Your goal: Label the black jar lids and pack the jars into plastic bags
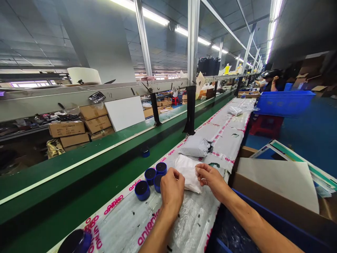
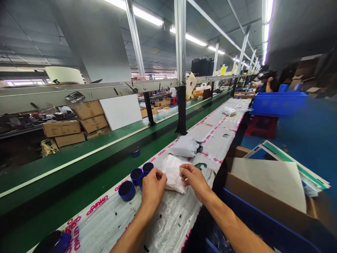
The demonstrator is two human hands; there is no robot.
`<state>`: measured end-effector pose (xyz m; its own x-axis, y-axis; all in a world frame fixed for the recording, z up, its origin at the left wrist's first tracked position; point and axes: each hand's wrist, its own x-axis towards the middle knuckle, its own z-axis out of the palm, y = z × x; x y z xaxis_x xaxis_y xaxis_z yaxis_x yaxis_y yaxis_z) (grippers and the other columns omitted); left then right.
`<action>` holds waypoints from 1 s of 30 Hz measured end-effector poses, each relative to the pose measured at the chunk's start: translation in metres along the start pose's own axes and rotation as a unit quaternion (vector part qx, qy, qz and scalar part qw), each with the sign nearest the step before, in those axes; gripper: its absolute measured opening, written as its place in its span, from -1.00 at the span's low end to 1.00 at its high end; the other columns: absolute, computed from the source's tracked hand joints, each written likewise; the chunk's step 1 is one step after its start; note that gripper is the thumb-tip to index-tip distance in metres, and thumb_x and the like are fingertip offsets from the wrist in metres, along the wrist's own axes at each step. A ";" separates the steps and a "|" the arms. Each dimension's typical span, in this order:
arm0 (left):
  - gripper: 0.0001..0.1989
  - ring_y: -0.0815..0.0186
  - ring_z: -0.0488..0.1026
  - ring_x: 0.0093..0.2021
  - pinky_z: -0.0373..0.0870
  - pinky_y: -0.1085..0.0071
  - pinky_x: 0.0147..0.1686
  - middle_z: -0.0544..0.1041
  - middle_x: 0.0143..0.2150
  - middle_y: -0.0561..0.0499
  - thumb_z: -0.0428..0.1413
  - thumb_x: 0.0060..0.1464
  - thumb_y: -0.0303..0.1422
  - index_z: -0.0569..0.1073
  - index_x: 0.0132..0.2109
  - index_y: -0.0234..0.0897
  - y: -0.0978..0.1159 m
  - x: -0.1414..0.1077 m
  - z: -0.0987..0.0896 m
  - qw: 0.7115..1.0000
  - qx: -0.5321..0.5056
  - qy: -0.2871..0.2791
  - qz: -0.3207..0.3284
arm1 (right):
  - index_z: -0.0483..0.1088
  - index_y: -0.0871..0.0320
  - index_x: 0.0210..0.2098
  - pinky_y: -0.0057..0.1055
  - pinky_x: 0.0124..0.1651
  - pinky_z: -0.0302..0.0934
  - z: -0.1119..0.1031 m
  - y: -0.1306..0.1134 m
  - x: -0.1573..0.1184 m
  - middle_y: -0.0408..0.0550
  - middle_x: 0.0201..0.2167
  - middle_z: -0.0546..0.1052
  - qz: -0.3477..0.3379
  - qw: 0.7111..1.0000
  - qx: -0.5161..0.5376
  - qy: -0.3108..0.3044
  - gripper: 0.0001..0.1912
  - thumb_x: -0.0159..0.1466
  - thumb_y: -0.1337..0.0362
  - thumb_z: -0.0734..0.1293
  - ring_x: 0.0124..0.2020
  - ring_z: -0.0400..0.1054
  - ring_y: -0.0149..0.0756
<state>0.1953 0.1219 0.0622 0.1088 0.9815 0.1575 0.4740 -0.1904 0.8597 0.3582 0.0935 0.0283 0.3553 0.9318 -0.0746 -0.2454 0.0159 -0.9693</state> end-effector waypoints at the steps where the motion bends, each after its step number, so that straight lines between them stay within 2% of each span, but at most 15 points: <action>1: -0.88 0.33 0.35 -0.45 0.20 0.37 -0.33 0.43 -0.50 0.10 0.15 0.04 -0.47 0.42 -0.44 -0.24 0.002 0.001 -0.004 1.000 -0.017 0.008 0.002 | 0.40 0.16 -0.28 -0.52 -0.56 0.16 0.001 -0.002 -0.001 -0.23 -0.52 0.40 -0.008 1.000 -0.002 -0.004 -0.60 0.03 0.04 0.51 -0.55 0.24 -0.45; 4: -0.96 0.30 0.44 -0.42 0.26 0.39 -0.36 0.49 -0.46 0.07 0.12 0.02 -0.41 0.41 -0.39 -0.21 0.008 0.006 -0.016 0.995 -0.099 0.023 -0.014 | 0.45 0.18 -0.20 -0.49 -0.54 0.15 0.003 -0.011 -0.007 -0.27 -0.59 0.36 -0.027 0.999 -0.011 -0.037 -0.51 0.03 -0.02 0.53 -0.59 0.19 -0.46; 7: -0.95 0.31 0.48 -0.44 0.35 0.43 -0.41 0.48 -0.46 0.06 0.10 -0.02 -0.37 0.38 -0.34 -0.21 0.014 0.005 -0.028 0.979 -0.196 0.031 -0.042 | 0.50 0.18 -0.17 -0.44 -0.50 0.17 0.008 -0.017 -0.015 -0.24 -0.59 0.39 -0.071 0.989 -0.096 -0.091 -0.50 0.04 -0.02 0.53 -0.59 0.22 -0.41; 9: -0.88 0.32 0.48 -0.44 0.40 0.43 -0.41 0.48 -0.44 0.05 0.11 -0.08 -0.35 0.39 -0.32 -0.23 0.016 0.001 -0.036 0.966 -0.250 0.032 -0.051 | 0.53 0.15 -0.16 -0.41 -0.45 0.21 0.014 -0.018 -0.022 -0.18 -0.52 0.46 -0.136 0.962 -0.213 -0.102 -0.57 0.12 -0.03 0.48 -0.53 0.29 -0.36; 12: -0.79 0.34 0.49 -0.43 0.45 0.43 -0.40 0.53 -0.41 0.01 0.12 -0.11 -0.34 0.40 -0.25 -0.27 0.019 -0.010 -0.053 0.946 -0.317 0.028 -0.058 | 0.54 0.10 -0.20 -0.36 -0.33 0.25 0.031 -0.020 -0.032 -0.10 -0.40 0.55 -0.242 0.896 -0.366 -0.065 -0.69 0.26 0.01 0.35 -0.41 0.40 -0.27; 14: -0.77 0.36 0.48 -0.45 0.44 0.45 -0.41 0.52 -0.42 0.01 0.10 -0.07 -0.33 0.38 -0.21 -0.28 0.018 -0.018 -0.068 0.937 -0.341 0.039 -0.058 | 0.53 0.08 -0.22 -0.33 -0.28 0.27 0.048 -0.023 -0.039 -0.07 -0.35 0.59 -0.290 0.860 -0.415 -0.052 -0.72 0.30 0.06 0.28 -0.36 0.45 -0.22; 17: -0.79 0.40 0.43 -0.50 0.40 0.48 -0.45 0.46 -0.46 0.07 0.06 0.01 -0.29 0.36 -0.18 -0.28 0.011 -0.029 -0.095 0.939 -0.338 0.055 -0.036 | 0.52 0.07 -0.21 -0.31 -0.29 0.28 0.076 -0.029 -0.049 -0.05 -0.33 0.62 -0.325 0.833 -0.445 -0.044 -0.72 0.29 0.11 0.22 -0.34 0.50 -0.17; 19: -0.81 0.40 0.42 -0.51 0.39 0.48 -0.45 0.44 -0.46 0.10 0.06 0.05 -0.29 0.37 -0.18 -0.26 0.004 -0.037 -0.114 0.950 -0.307 0.059 -0.004 | 0.50 0.07 -0.18 -0.30 -0.29 0.29 0.094 -0.031 -0.053 -0.05 -0.34 0.63 -0.332 0.828 -0.450 -0.033 -0.71 0.27 0.13 0.20 -0.34 0.52 -0.14; 21: -0.87 0.39 0.43 -0.47 0.39 0.47 -0.42 0.44 -0.43 0.09 0.05 0.09 -0.32 0.38 -0.20 -0.25 -0.006 -0.049 -0.135 0.966 -0.246 0.070 0.037 | 0.46 0.06 -0.14 -0.29 -0.30 0.30 0.111 -0.032 -0.058 -0.04 -0.33 0.64 -0.335 0.835 -0.435 -0.028 -0.71 0.27 0.12 0.19 -0.34 0.53 -0.13; 23: -0.92 0.36 0.46 -0.37 0.39 0.46 -0.33 0.49 -0.35 0.05 0.04 0.15 -0.37 0.43 -0.23 -0.23 -0.016 -0.065 -0.156 0.981 -0.153 0.085 0.085 | 0.41 0.05 -0.15 -0.31 -0.35 0.30 0.126 -0.032 -0.065 -0.04 -0.37 0.63 -0.339 0.846 -0.410 -0.031 -0.73 0.28 0.09 0.19 -0.40 0.52 -0.14; 25: -0.85 0.34 0.47 -0.26 0.38 0.45 -0.23 0.52 -0.24 0.03 0.04 0.15 -0.48 0.48 -0.24 -0.19 -0.027 -0.083 -0.177 0.987 -0.036 0.098 0.122 | 0.36 0.03 -0.22 -0.32 -0.42 0.27 0.143 -0.028 -0.073 -0.07 -0.45 0.60 -0.357 0.843 -0.398 -0.058 -0.77 0.28 0.06 0.19 -0.49 0.49 -0.16; 27: -0.72 0.33 0.48 -0.21 0.37 0.43 -0.18 0.52 -0.16 0.03 0.02 0.12 -0.59 0.53 -0.20 -0.15 -0.038 -0.101 -0.199 0.982 0.084 0.112 0.128 | 0.36 0.03 -0.22 -0.30 -0.41 0.27 0.163 -0.021 -0.082 -0.06 -0.45 0.59 -0.385 0.828 -0.394 -0.108 -0.78 0.29 0.07 0.19 -0.50 0.48 -0.15; 30: -0.63 0.26 0.49 -0.21 0.36 0.39 -0.22 0.52 -0.13 0.00 -0.01 0.14 -0.64 0.52 -0.08 -0.14 -0.056 -0.125 -0.233 0.957 0.232 0.152 0.088 | 0.41 0.04 0.02 -0.24 -0.24 0.35 0.197 -0.008 -0.099 0.00 -0.26 0.65 -0.428 0.796 -0.387 -0.183 -0.66 0.33 0.10 0.19 -0.35 0.55 -0.10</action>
<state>-0.0484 0.0140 0.1076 -0.0037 0.8803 0.4744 0.8160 -0.2716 0.5104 0.1476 0.0719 0.0897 -0.2279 0.7456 0.6263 0.6245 0.6054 -0.4934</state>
